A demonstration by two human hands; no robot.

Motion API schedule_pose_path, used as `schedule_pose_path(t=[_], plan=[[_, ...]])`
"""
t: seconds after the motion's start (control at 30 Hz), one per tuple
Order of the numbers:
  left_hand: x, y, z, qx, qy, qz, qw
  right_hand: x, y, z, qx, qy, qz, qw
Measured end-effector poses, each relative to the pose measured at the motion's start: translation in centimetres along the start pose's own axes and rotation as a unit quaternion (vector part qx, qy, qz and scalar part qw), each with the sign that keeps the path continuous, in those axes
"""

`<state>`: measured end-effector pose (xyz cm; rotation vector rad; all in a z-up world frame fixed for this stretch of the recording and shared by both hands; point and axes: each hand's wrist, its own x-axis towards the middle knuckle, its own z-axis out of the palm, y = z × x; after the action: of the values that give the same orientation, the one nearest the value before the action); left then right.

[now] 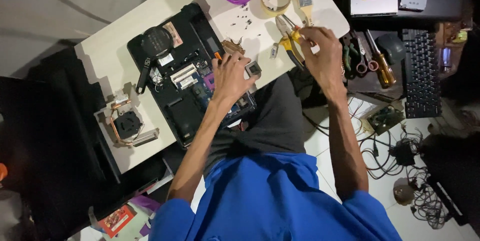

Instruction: Inspecting a CPU with a magnifying glass and installing it into a laptop motherboard socket.

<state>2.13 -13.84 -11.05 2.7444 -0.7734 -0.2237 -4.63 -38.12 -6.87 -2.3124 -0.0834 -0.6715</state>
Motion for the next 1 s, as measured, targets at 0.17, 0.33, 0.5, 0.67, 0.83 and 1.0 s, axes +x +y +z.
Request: schedule_pose_path(t=[0.17, 0.33, 0.5, 0.67, 0.83, 1.0], plan=[[-0.3, 0.0, -0.1, -0.013, 0.031, 0.023, 0.999, -7.7, -5.0, -3.2, 0.223, 0.005, -0.057, 0.973], [-0.2, 0.0, 0.1, 0.0, 0.046, 0.025, 0.999, -33.9, 3.8, -9.5, 0.578, -0.097, -0.013, 0.81], [-0.8, 0.2, 0.0, -0.045, 0.116, 0.061, 0.99, -51.5, 4.8, -6.4, 0.917, -0.317, 0.142, 0.197], [-4.0, 1.3, -4.5, -0.328, 0.129, 0.045, 0.935, -37.9, -0.5, -6.2, 0.834, -0.443, -0.118, 0.308], [-6.1, -2.6, -3.9, -0.644, 0.129, -0.045, 0.753, -11.3, -19.0, -5.0, 0.709, 0.159, -0.343, 0.596], [-8.9, -4.9, -3.8, -0.853, 0.073, -0.202, 0.475, 1.5, -15.6, -0.5, 0.142, -0.124, -0.269, 0.945]])
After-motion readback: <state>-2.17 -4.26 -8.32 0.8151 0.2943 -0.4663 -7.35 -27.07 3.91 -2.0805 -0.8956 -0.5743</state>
